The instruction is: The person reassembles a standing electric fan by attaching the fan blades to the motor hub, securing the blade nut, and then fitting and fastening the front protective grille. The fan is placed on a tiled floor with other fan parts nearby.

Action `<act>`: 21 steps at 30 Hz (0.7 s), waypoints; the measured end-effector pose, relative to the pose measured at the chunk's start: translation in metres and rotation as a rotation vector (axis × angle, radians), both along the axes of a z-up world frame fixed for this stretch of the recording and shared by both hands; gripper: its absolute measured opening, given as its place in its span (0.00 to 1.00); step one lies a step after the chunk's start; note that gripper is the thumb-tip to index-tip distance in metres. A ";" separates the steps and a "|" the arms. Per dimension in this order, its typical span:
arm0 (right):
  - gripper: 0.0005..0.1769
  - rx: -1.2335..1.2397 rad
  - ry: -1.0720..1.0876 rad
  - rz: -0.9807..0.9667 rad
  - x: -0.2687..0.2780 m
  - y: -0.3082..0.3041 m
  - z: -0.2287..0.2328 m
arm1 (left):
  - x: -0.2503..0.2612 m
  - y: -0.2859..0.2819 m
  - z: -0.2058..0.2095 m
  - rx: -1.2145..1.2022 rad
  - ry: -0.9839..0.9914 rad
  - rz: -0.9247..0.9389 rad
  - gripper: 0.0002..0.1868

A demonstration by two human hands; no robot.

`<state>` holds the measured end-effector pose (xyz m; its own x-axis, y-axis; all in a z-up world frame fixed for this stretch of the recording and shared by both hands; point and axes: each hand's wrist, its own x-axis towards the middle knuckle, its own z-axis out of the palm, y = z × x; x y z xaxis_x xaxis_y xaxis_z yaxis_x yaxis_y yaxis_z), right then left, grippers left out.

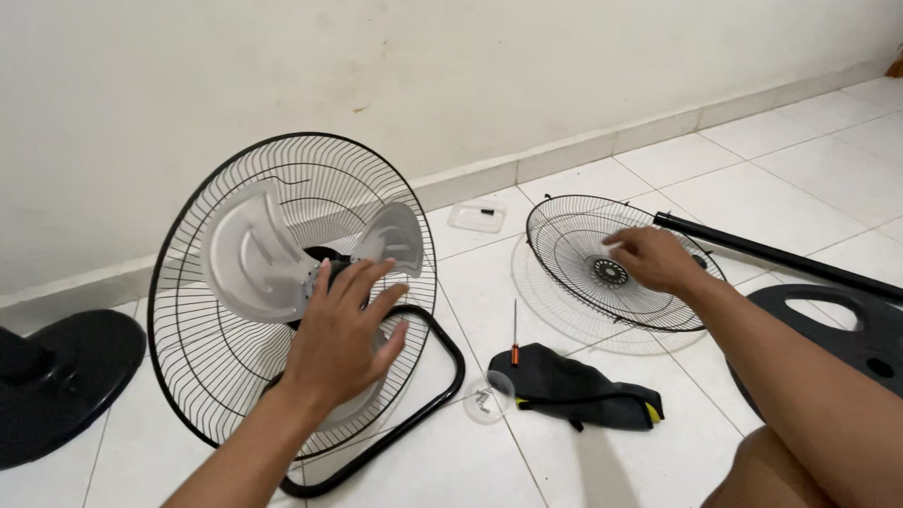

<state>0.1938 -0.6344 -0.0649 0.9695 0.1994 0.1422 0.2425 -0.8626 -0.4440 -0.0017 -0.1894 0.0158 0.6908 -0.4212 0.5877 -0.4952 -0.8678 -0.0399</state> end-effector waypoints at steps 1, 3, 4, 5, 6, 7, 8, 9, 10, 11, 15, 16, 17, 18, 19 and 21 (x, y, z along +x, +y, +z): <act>0.19 -0.052 0.012 -0.046 0.003 -0.018 -0.007 | -0.001 -0.002 -0.001 -0.055 -0.006 -0.001 0.22; 0.20 -0.117 0.065 -0.139 0.013 -0.046 -0.028 | 0.002 -0.001 0.002 -0.151 -0.021 -0.013 0.21; 0.20 -0.134 0.103 -0.194 0.014 -0.063 -0.042 | 0.002 -0.004 0.001 -0.201 -0.005 0.000 0.21; 0.20 -0.150 0.142 -0.249 0.016 -0.079 -0.055 | 0.001 -0.007 -0.001 -0.251 0.012 0.013 0.20; 0.20 -0.179 0.146 -0.242 0.020 -0.097 -0.065 | 0.008 -0.013 -0.003 -0.307 0.034 0.018 0.20; 0.21 -0.209 0.151 -0.235 0.026 -0.111 -0.075 | 0.022 -0.019 -0.004 -0.311 0.030 -0.010 0.19; 0.21 -0.234 0.166 -0.224 0.025 -0.119 -0.089 | 0.032 -0.025 -0.006 -0.309 0.034 -0.033 0.18; 0.21 -0.266 0.224 -0.226 0.021 -0.125 -0.104 | 0.042 -0.030 -0.009 -0.307 0.039 -0.057 0.18; 0.21 -0.309 0.267 -0.233 0.023 -0.135 -0.108 | 0.057 -0.040 -0.013 -0.338 0.068 -0.077 0.18; 0.20 -0.350 0.311 -0.240 0.025 -0.145 -0.109 | 0.071 -0.052 -0.018 -0.368 0.097 -0.098 0.18; 0.21 -0.149 0.509 -0.475 0.028 -0.169 -0.114 | 0.112 -0.090 -0.052 -0.347 0.174 -0.179 0.18; 0.22 -0.097 0.522 -0.530 0.034 -0.173 -0.115 | 0.121 -0.098 -0.062 -0.350 0.213 -0.161 0.19; 0.23 -0.046 0.535 -0.585 0.040 -0.176 -0.118 | 0.128 -0.107 -0.073 -0.353 0.252 -0.142 0.19; 0.23 -0.040 0.526 -0.603 0.047 -0.180 -0.123 | 0.136 -0.116 -0.085 -0.359 0.289 -0.122 0.20; 0.24 -0.034 0.518 -0.621 0.054 -0.184 -0.131 | 0.146 -0.127 -0.097 -0.354 0.304 -0.112 0.20; 0.24 -0.090 0.472 -0.597 0.064 -0.193 -0.153 | 0.164 -0.144 -0.117 -0.336 0.346 -0.079 0.21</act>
<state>0.2581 -0.8270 -0.2180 0.8702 -0.3861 -0.3060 -0.4741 -0.8254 -0.3066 0.1626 -0.3338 -0.1014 0.8430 -0.3067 0.4420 -0.4952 -0.7635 0.4145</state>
